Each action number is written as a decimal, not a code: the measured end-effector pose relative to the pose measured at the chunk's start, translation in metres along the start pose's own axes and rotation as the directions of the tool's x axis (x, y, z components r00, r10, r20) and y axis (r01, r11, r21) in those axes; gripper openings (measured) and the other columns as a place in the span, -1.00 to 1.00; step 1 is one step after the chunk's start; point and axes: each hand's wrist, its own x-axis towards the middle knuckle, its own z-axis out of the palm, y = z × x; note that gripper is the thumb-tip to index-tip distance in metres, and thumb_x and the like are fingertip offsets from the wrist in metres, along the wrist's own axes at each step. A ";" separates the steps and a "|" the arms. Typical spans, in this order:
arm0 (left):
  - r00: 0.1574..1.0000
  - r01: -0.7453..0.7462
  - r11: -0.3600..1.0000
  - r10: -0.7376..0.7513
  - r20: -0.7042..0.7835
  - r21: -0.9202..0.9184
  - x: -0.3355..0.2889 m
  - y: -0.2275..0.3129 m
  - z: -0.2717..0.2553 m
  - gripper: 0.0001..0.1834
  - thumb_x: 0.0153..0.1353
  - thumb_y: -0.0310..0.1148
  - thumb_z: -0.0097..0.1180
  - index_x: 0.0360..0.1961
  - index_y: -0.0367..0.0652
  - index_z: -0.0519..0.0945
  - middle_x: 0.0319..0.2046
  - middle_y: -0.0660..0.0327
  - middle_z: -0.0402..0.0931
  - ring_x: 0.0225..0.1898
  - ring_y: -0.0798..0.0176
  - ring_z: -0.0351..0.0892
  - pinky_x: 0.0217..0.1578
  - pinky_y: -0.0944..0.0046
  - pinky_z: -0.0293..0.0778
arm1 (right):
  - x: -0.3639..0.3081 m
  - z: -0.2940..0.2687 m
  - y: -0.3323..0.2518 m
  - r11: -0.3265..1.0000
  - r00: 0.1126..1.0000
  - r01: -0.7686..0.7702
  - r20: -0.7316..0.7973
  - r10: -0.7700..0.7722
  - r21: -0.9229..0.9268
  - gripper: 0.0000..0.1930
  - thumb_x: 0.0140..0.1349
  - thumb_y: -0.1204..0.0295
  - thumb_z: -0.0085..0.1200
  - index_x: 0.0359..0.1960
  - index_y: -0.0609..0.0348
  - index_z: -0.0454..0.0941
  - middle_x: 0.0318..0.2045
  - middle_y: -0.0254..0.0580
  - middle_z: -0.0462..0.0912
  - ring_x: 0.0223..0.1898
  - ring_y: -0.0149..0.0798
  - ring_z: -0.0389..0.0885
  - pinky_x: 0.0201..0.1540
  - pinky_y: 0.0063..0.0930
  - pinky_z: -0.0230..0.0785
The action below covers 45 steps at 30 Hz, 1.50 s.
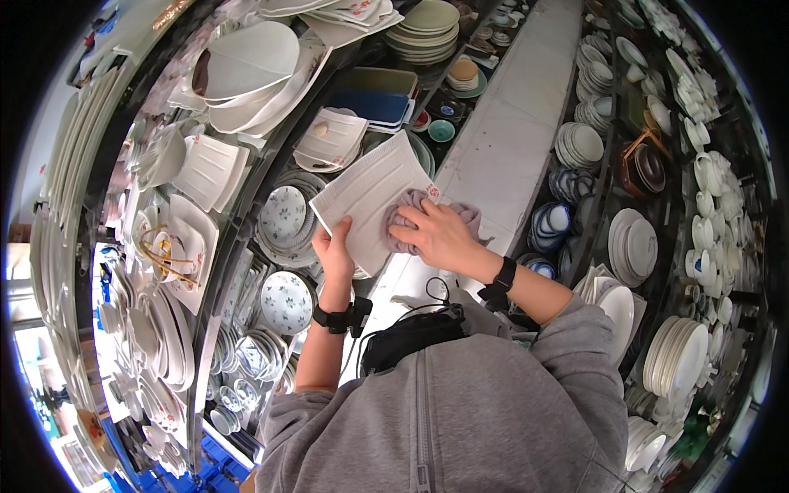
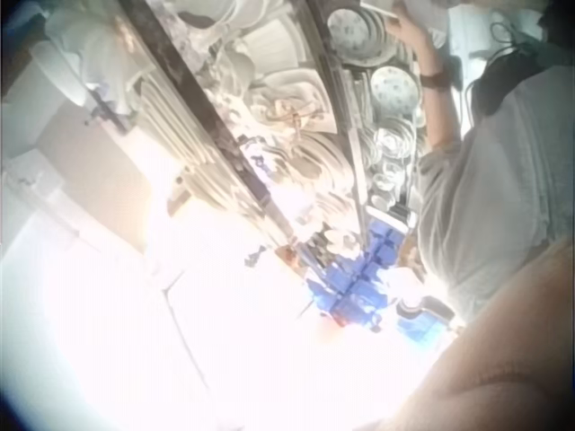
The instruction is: The person wipes several white square plates with a cloth in a dish storage area. They pick up plates from a shelf, wipe both sides, and return them to the shelf.
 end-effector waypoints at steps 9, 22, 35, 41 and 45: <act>1.000 -0.024 0.999 0.024 -0.011 0.023 -0.006 0.001 0.000 -0.75 0.09 -0.43 0.07 -0.25 -0.39 0.54 -0.35 0.20 0.56 -0.34 0.40 0.47 -0.25 0.42 0.35 | -0.004 0.011 0.022 0.997 0.998 -0.053 0.042 0.056 -0.052 -0.72 -0.18 0.50 0.05 -0.34 -0.08 0.53 -0.27 -0.33 0.41 -0.23 -0.14 0.40 -0.35 -0.38 0.37; 0.994 0.069 0.995 -0.074 -0.075 -0.069 -0.007 -0.001 -0.014 -0.73 0.06 -0.43 0.07 -0.25 -0.42 0.52 -0.34 0.14 0.54 -0.34 0.33 0.49 -0.25 0.37 0.38 | -0.034 0.020 0.113 0.899 0.914 -0.370 0.079 0.397 -0.236 -0.59 -0.16 0.50 0.06 -0.17 -0.17 0.50 -0.22 -0.33 0.45 -0.19 -0.11 0.44 -0.29 -0.33 0.42; 0.997 0.076 0.997 -0.076 -0.005 -0.029 -0.011 0.004 -0.013 -0.74 0.05 -0.43 0.08 -0.26 -0.40 0.54 -0.34 0.17 0.55 -0.34 0.36 0.48 -0.25 0.39 0.36 | -0.002 0.017 0.062 0.959 0.992 -0.128 -0.046 0.120 -0.253 -0.70 -0.12 0.46 0.02 -0.27 -0.18 0.53 -0.20 -0.37 0.44 -0.26 -0.17 0.41 -0.32 -0.36 0.36; 0.997 0.068 0.997 -0.069 -0.037 -0.034 -0.009 0.002 -0.013 -0.71 0.04 -0.43 0.06 -0.23 -0.42 0.51 -0.35 0.12 0.53 -0.36 0.29 0.50 -0.29 0.34 0.40 | -0.008 0.001 0.099 0.912 0.944 -0.328 -0.047 0.327 -0.245 -0.60 -0.16 0.45 0.06 -0.17 -0.15 0.48 -0.19 -0.34 0.44 -0.22 -0.10 0.44 -0.31 -0.36 0.41; 0.994 0.113 0.993 -0.113 0.008 -0.041 -0.009 -0.005 -0.007 -0.72 0.04 -0.44 0.04 -0.24 -0.42 0.50 -0.35 0.12 0.53 -0.36 0.27 0.52 -0.31 0.34 0.43 | 0.025 -0.012 0.005 0.993 0.993 -0.044 -0.111 0.032 -0.110 -0.56 -0.21 0.46 0.09 -0.16 -0.14 0.44 -0.13 -0.29 0.39 -0.27 -0.17 0.43 -0.35 -0.37 0.37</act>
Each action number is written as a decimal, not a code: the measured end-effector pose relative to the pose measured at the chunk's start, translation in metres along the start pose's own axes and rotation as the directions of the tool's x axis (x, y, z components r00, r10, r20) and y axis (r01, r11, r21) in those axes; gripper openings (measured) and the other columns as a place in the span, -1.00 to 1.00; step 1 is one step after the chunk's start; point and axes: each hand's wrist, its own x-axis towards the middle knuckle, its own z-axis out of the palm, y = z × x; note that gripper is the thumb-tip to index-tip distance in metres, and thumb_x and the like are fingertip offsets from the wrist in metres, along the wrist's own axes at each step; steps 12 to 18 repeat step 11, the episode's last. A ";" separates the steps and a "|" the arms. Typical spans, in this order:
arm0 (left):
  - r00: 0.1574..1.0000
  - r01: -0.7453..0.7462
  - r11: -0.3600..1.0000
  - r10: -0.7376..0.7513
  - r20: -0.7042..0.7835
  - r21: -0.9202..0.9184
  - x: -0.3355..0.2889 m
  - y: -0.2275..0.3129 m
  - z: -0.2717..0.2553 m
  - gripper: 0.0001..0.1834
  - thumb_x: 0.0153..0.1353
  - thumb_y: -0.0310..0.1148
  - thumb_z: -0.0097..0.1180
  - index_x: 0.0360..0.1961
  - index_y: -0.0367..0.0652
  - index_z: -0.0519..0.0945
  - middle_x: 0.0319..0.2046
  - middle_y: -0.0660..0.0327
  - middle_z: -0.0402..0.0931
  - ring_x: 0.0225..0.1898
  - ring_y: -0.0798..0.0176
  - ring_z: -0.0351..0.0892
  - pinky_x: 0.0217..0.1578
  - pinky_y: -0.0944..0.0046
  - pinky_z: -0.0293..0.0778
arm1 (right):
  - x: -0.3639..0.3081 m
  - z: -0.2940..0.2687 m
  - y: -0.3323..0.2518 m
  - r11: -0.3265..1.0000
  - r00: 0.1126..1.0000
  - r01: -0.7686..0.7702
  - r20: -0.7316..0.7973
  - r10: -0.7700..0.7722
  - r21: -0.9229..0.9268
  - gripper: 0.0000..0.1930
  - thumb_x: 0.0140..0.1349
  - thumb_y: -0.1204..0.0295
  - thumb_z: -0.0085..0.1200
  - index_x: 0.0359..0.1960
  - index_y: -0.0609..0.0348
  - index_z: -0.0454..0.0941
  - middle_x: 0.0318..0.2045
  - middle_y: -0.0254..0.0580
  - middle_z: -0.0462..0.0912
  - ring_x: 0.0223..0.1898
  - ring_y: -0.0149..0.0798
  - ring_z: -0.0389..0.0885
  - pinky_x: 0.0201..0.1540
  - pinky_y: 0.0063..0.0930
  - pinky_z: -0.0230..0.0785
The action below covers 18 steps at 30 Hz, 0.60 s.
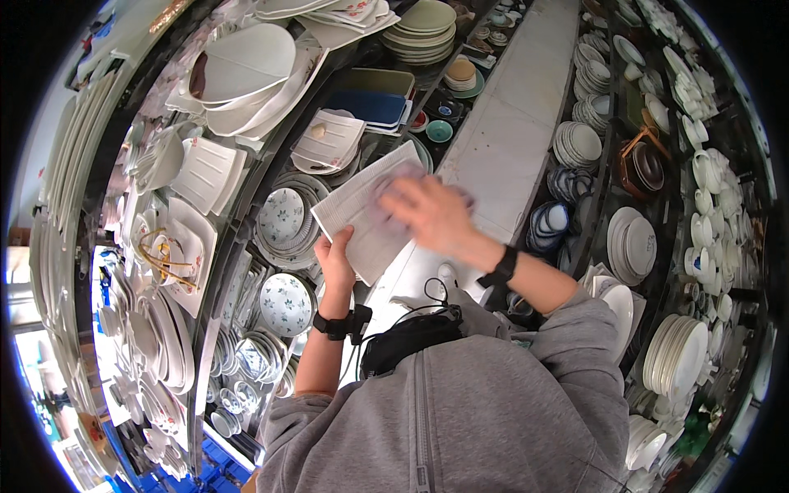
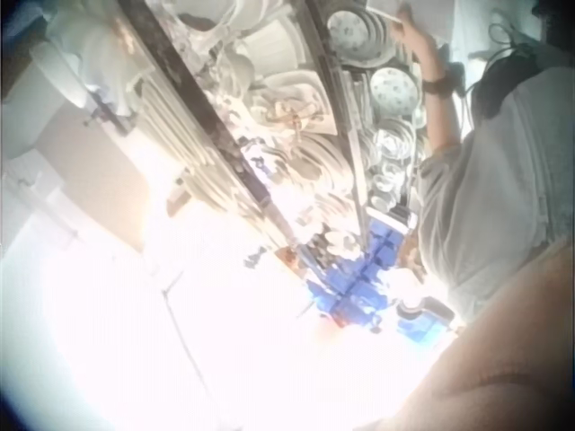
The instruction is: The person wipes several white square plates with a cloth in a dish storage area. They pick up plates from a shelf, wipe both sides, and return them to the shelf.
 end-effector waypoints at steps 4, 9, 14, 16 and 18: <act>0.999 0.021 1.000 -0.020 0.041 -0.021 -0.006 0.006 0.009 -0.74 0.03 -0.46 0.04 -0.25 -0.41 0.50 -0.35 0.14 0.53 -0.37 0.29 0.51 -0.32 0.35 0.43 | 0.000 0.024 -0.004 0.995 0.999 0.005 -0.051 0.000 0.097 -0.50 -0.26 0.50 0.11 -0.14 -0.16 0.44 -0.11 -0.28 0.38 -0.21 -0.13 0.43 -0.27 -0.32 0.39; 0.999 0.044 0.998 -0.045 -0.011 -0.033 -0.010 0.007 -0.004 -0.65 0.02 -0.41 0.07 -0.17 -0.42 0.47 -0.29 0.08 0.52 -0.30 0.22 0.52 -0.23 0.29 0.43 | -0.023 0.052 0.096 0.930 0.931 -0.361 0.030 0.364 -0.063 -0.60 -0.06 0.47 0.04 -0.09 -0.05 0.40 -0.17 -0.21 0.39 -0.21 -0.07 0.43 -0.26 -0.25 0.42; 0.997 0.064 0.991 -0.068 -0.035 -0.113 -0.010 0.006 -0.010 -0.63 0.04 -0.41 0.08 -0.12 -0.41 0.47 -0.24 0.06 0.52 -0.26 0.23 0.51 -0.18 0.31 0.40 | -0.030 0.057 0.122 0.883 0.848 -0.452 0.245 0.469 -0.125 -0.41 -0.16 0.54 0.12 0.03 -0.05 0.32 -0.07 -0.13 0.34 -0.05 0.04 0.38 -0.12 -0.27 0.41; 0.997 0.064 0.991 -0.068 -0.035 -0.113 -0.010 0.006 -0.010 -0.63 0.04 -0.41 0.08 -0.12 -0.41 0.47 -0.24 0.06 0.52 -0.26 0.23 0.51 -0.18 0.31 0.40 | -0.030 0.057 0.122 0.883 0.848 -0.452 0.245 0.469 -0.125 -0.41 -0.16 0.54 0.12 0.03 -0.05 0.32 -0.07 -0.13 0.34 -0.05 0.04 0.38 -0.12 -0.27 0.41; 0.997 0.064 0.991 -0.068 -0.035 -0.113 -0.010 0.006 -0.010 -0.63 0.04 -0.41 0.08 -0.12 -0.41 0.47 -0.24 0.06 0.52 -0.26 0.23 0.51 -0.18 0.31 0.40 | -0.030 0.057 0.122 0.883 0.848 -0.452 0.245 0.469 -0.125 -0.41 -0.16 0.54 0.12 0.03 -0.05 0.32 -0.07 -0.13 0.34 -0.05 0.04 0.38 -0.12 -0.27 0.41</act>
